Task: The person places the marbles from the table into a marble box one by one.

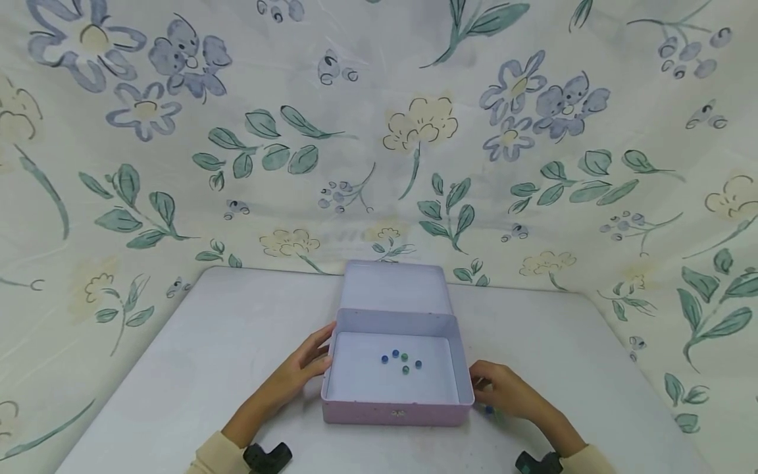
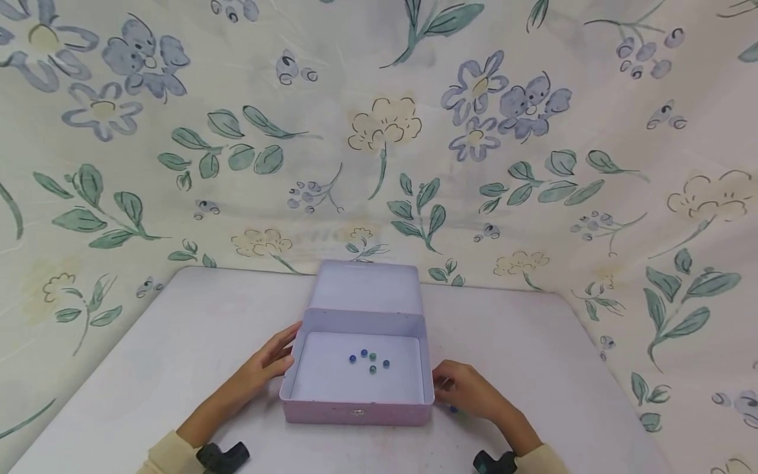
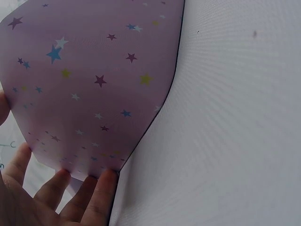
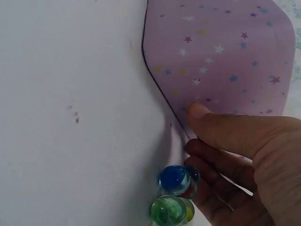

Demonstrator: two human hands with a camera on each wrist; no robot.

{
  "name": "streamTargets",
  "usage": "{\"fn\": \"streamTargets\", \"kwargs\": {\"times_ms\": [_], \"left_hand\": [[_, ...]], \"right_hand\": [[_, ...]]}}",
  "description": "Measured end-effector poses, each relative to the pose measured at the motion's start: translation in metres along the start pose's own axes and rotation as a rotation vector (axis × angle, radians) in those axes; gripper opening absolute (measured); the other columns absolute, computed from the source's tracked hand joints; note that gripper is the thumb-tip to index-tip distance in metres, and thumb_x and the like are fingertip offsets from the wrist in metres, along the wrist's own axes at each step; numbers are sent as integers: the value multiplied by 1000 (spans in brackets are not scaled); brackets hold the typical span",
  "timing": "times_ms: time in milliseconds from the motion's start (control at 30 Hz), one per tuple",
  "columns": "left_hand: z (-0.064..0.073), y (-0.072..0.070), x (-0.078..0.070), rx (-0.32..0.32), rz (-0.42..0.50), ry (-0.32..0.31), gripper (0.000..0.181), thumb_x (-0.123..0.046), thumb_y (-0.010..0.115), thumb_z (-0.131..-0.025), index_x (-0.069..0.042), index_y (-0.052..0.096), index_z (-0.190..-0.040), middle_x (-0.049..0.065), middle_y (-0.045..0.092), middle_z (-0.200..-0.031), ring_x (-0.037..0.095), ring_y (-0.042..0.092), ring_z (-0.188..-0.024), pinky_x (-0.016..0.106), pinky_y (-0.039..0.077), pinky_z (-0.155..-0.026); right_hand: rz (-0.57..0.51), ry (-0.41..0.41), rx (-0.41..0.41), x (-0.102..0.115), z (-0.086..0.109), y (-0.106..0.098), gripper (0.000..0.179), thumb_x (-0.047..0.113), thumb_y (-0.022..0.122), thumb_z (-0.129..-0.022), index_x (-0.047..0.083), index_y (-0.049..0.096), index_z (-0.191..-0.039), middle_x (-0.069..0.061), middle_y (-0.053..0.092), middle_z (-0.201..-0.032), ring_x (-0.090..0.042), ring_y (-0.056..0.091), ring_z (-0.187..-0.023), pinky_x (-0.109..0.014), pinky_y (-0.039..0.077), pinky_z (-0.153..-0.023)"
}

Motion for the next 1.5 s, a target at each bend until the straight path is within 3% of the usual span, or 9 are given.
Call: {"fn": "streamTargets", "kwargs": {"times_ms": [300,567,933,1167,1500], "left_hand": [[-1,1,3,19,33,-2,61,-21,47,-106,-23,20,-160,18,14,-167,51,22,-149,63,39,-110],[-1,-2,1,6,7,3,62,-21,48,-105,-22,20,-160,17,14,-167,50,22,-149,63,40,-110],[1,0,1,14,17,-8,62,-21,47,-106,-20,19,-161,18,14,-167,51,23,-148,62,41,-110],[0,0,1,11,5,-6,61,-22,47,-106,-22,20,-161,18,14,-167,51,23,-148,62,40,-110],[1,-1,0,7,6,-16,61,-23,48,-105,-25,21,-160,17,15,-167,51,23,-149,61,41,-110]], "right_hand": [[79,12,-35,-5,9,-1,17,12,73,-90,9,72,-107,-3,70,-106,-6,68,-94,-22,58,-81],[167,-100,-128,-6,14,-3,11,9,77,-85,10,79,-95,1,72,-99,-6,67,-92,-23,59,-77],[39,-107,-128,-12,18,0,7,14,73,-90,14,74,-97,1,71,-95,-3,67,-84,-22,59,-74],[72,-61,-175,-10,16,-9,9,9,73,-89,12,76,-97,1,73,-92,1,65,-82,-21,59,-73],[76,-41,-208,-3,11,-26,17,6,73,-89,5,74,-106,-8,73,-100,-12,69,-88,-19,58,-76]]}}
Point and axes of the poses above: each hand's wrist, its own z-axis away from the middle knuckle, its own y-axis out of the palm, x = y × z, the point moved 2 cm from there along -z, towards the middle knuckle
